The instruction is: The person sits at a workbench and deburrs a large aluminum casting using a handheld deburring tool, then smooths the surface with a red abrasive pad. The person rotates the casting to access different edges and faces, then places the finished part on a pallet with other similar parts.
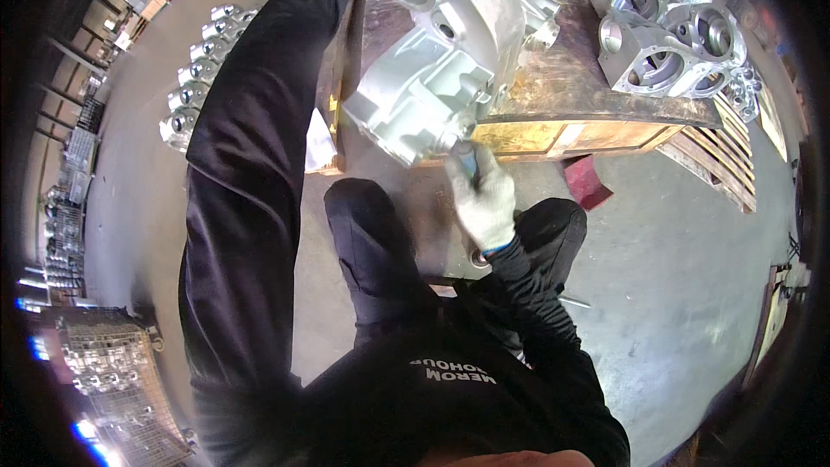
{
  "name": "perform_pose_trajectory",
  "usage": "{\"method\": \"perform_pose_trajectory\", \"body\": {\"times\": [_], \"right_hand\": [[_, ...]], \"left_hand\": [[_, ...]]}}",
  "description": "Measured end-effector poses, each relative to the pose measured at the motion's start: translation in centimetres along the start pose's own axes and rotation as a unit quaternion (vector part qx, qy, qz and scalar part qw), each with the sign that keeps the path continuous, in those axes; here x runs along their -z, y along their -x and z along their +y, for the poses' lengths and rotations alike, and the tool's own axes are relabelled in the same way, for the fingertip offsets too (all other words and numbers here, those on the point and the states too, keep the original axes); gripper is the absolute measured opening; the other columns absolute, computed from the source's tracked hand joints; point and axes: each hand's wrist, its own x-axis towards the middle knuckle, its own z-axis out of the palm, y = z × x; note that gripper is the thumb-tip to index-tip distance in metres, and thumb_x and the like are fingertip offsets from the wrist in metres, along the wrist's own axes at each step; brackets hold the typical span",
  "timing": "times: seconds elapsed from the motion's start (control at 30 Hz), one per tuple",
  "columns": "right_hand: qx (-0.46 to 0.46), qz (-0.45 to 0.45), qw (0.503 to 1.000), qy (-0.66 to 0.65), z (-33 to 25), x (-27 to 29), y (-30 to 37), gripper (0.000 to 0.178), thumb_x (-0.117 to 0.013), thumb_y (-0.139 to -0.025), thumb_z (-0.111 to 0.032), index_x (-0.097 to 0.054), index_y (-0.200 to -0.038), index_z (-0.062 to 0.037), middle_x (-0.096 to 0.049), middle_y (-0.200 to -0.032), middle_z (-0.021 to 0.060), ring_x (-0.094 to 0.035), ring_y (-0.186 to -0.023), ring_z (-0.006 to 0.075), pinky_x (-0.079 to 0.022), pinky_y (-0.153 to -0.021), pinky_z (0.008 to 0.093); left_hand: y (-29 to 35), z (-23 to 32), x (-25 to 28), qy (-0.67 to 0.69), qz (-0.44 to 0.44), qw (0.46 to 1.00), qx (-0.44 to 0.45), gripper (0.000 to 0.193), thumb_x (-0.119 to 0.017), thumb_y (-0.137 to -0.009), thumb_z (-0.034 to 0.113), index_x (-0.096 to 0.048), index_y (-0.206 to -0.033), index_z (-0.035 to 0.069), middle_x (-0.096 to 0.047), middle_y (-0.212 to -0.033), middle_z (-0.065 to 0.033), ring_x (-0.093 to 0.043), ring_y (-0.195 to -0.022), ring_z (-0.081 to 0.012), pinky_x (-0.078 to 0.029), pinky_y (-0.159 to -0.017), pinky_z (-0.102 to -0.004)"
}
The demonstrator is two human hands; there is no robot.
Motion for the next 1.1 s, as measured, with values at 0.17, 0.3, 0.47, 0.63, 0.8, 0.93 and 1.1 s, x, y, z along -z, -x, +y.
{"method": "perform_pose_trajectory", "body": {"times": [0.17,0.3,0.47,0.63,0.8,0.93,1.1], "right_hand": [[0.121,-0.024,0.974,0.191,4.3,2.4,-0.7,0.043,-0.072,-0.094,-0.039,-0.066,-0.127,-0.0123,-0.075,-0.086,0.0156,-0.075,-0.077,0.0327,-0.06,-0.069,0.0394],[0.169,-0.1,0.916,0.35,4.5,5.0,-2.0,0.046,-0.065,-0.098,-0.041,-0.062,-0.132,-0.0097,-0.073,-0.094,0.0162,-0.072,-0.082,0.0345,-0.057,-0.073,0.0449],[0.261,-0.079,0.879,0.391,4.3,5.2,-5.7,0.035,-0.065,-0.096,-0.035,-0.067,-0.123,-0.013,-0.068,-0.09,0.0118,-0.068,-0.084,0.0318,-0.051,-0.078,0.0453],[0.294,-0.012,0.867,0.403,6.4,4.5,-6.5,0.034,-0.065,-0.096,-0.036,-0.067,-0.122,-0.0144,-0.067,-0.089,0.0113,-0.068,-0.081,0.0313,-0.051,-0.075,0.0446],[0.124,-0.027,0.947,0.294,7.5,0.8,-3.0,0.03,-0.064,-0.096,-0.029,-0.067,-0.12,-0.0119,-0.071,-0.08,0.0157,-0.07,-0.073,0.0364,-0.056,-0.068,0.0473],[0.069,-0.003,0.971,0.228,5.8,-1.5,0.2,0.026,-0.062,-0.097,-0.029,-0.068,-0.113,-0.0101,-0.069,-0.074,0.018,-0.07,-0.073,0.039,-0.055,-0.066,0.0495],[0.073,-0.105,0.95,0.284,1.0,0.7,-0.2,0.02,-0.063,-0.095,-0.029,-0.069,-0.104,-0.0118,-0.07,-0.074,0.0174,-0.071,-0.073,0.0373,-0.055,-0.066,0.0491]], "left_hand": [[2.9,2.0,-0.7,0.076,0.108,0.991,-0.009,0.056,-0.058,-0.099,0.049,-0.062,-0.122,-0.002,-0.067,-0.103,-0.0285,-0.066,-0.097,-0.0473,-0.053,-0.085,-0.0498],[8.0,1.0,-4.4,0.121,0.266,0.956,-0.035,0.054,-0.058,-0.1,0.047,-0.06,-0.123,-0.002,-0.066,-0.102,-0.0288,-0.066,-0.094,-0.048,-0.053,-0.084,-0.0501],[12.5,-1.0,-8.0,0.066,-0.069,0.981,0.171,0.073,-0.048,-0.098,0.062,-0.062,-0.123,-0.004,-0.067,-0.115,-0.0324,-0.064,-0.113,-0.0476,-0.05,-0.098,-0.0505],[13.3,-1.4,-8.0,0.075,-0.181,0.968,0.159,0.063,-0.052,-0.094,0.056,-0.075,-0.109,0.0,-0.068,-0.113,-0.0304,-0.065,-0.113,-0.0457,-0.051,-0.098,-0.0477],[14.4,-1.3,-9.0,0.071,-0.126,0.978,0.153,0.052,-0.056,-0.09,0.05,-0.077,-0.106,0.005,-0.071,-0.107,-0.0256,-0.068,-0.106,-0.044,-0.054,-0.092,-0.0477],[14.8,-1.8,-9.9,0.06,-0.069,0.99,0.111,0.048,-0.059,-0.086,0.048,-0.077,-0.099,0.005,-0.073,-0.1,-0.0237,-0.07,-0.1,-0.0428,-0.056,-0.088,-0.0476],[14.8,-1.6,-9.4,0.051,-0.084,0.989,0.109,0.048,-0.059,-0.087,0.048,-0.076,-0.102,0.005,-0.072,-0.103,-0.024,-0.069,-0.102,-0.0428,-0.055,-0.089,-0.0474]]}}
